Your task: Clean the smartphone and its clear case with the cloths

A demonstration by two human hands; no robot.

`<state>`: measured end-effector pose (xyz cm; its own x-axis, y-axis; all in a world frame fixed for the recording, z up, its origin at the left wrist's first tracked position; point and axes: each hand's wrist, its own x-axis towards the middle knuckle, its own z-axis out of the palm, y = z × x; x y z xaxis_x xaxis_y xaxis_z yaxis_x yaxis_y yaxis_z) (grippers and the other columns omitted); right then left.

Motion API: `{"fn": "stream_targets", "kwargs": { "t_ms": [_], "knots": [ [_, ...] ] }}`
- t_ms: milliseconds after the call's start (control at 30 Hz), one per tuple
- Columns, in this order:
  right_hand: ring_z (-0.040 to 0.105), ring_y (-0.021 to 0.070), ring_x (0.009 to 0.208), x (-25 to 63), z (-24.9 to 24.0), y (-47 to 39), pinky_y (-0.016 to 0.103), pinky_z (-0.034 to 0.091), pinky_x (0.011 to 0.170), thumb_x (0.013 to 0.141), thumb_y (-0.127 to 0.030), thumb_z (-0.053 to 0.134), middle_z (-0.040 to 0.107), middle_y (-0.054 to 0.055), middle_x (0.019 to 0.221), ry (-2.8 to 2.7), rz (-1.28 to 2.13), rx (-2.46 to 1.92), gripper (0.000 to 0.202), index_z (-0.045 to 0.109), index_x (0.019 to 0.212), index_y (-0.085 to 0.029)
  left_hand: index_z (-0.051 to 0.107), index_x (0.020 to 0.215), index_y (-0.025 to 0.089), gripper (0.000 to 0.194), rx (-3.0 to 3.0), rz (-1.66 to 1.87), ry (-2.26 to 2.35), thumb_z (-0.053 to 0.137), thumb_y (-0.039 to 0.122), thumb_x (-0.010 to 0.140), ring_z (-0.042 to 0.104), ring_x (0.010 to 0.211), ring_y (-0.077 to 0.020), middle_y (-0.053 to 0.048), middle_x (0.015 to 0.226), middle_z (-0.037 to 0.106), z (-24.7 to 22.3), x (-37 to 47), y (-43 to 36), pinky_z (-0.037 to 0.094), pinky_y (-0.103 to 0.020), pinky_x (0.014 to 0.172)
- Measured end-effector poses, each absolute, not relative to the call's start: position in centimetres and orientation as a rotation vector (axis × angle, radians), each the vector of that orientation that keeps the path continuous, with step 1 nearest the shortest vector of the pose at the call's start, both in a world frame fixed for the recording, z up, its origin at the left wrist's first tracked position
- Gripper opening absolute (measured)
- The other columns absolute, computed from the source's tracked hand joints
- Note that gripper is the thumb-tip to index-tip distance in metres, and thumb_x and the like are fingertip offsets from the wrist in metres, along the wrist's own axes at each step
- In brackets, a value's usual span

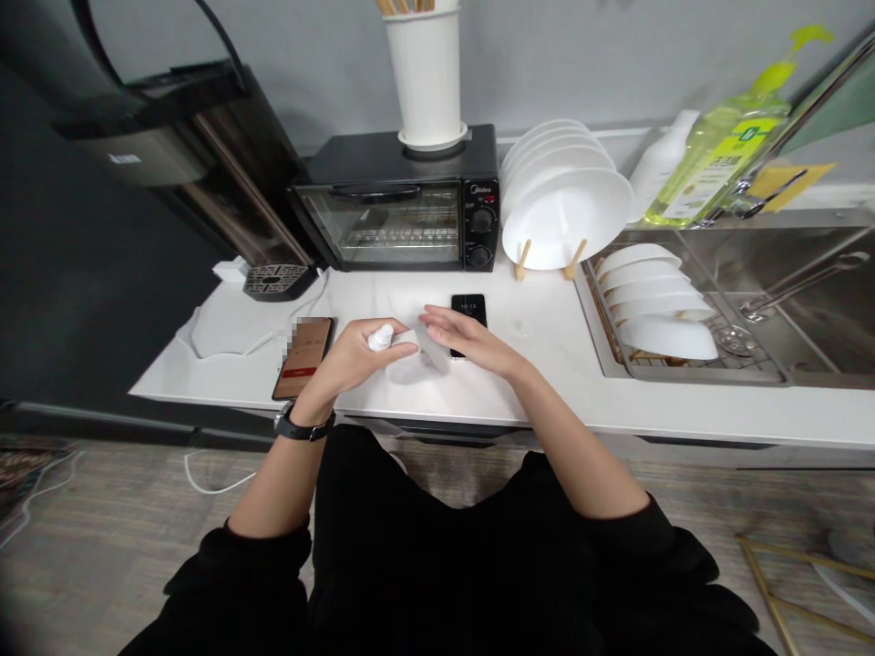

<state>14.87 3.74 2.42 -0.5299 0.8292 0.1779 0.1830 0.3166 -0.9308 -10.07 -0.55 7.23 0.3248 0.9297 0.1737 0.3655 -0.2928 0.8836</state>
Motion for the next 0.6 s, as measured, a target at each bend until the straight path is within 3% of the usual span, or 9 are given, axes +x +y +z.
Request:
{"fn": "stream_targets", "kwargs": {
  "t_ms": [100, 200, 300, 433, 600],
  "knots": [
    [0.08, 0.0264, 0.108, 13.9, 3.4, 3.2, 0.042, 0.065, 0.099, 0.086, -0.068, 0.087, 0.086, 0.004, 0.112, -1.743, 1.623, -0.77, 0.056, 0.084, 0.124, -0.027, 0.075, 0.084, 0.019, 0.039, 1.723, 0.921, 1.053, 0.091, 0.054, 0.082, 0.056, 0.074, -0.0122, 0.002, 0.08, 0.069, 8.0, -9.8, -0.7, 0.045, -0.026, 0.073],
    [0.076, 0.0231, 0.084, 14.0, 3.7, 2.6, 0.036, 0.064, 0.08, 0.073, -0.069, 0.096, 0.082, 0.001, 0.088, -1.605, 1.687, -0.8, 0.05, 0.084, 0.087, -0.023, 0.069, 0.081, 0.019, 0.046, 1.643, 0.901, 1.041, 0.09, 0.06, 0.081, 0.05, 0.065, -0.01, 0.003, 0.072, 0.061, 7.4, -10.1, -0.3, 0.041, -0.025, 0.064],
    [0.074, 0.0222, 0.077, 14.6, 3.3, 2.0, 0.033, 0.06, 0.069, 0.079, -0.082, 0.085, 0.082, 0.004, 0.087, -1.424, 1.604, -0.877, 0.058, 0.082, 0.091, -0.025, 0.063, 0.094, 0.021, 0.051, 1.539, 0.937, 1.039, 0.088, 0.064, 0.083, 0.046, 0.059, -0.008, 0.005, 0.075, 0.057, 6.1, -10.6, -0.1, 0.037, -0.024, 0.057],
    [0.073, 0.0241, 0.073, 15.3, 2.5, 1.0, 0.034, 0.059, 0.062, 0.086, -0.088, 0.072, 0.078, 0.004, 0.078, -1.246, 1.492, -0.979, 0.061, 0.078, 0.092, -0.027, 0.057, 0.113, 0.025, 0.055, 1.358, 1.005, 0.968, 0.082, 0.067, 0.087, 0.057, 0.07, -0.0099, 0.001, 0.098, 0.063, 4.2, -10.7, -0.7, 0.045, -0.026, 0.065],
    [0.07, 0.0229, 0.079, 15.4, 2.9, -0.2, 0.035, 0.058, 0.07, 0.081, -0.083, 0.083, 0.078, 0.003, 0.088, -1.212, 1.397, -1.012, 0.059, 0.076, 0.097, -0.027, 0.06, 0.107, 0.024, 0.046, 1.38, 1.037, 0.906, 0.075, 0.067, 0.097, 0.063, 0.079, -0.0147, -0.001, 0.091, 0.068, 3.4, -10.1, -2.2, 0.048, -0.029, 0.072]
  ]
}}
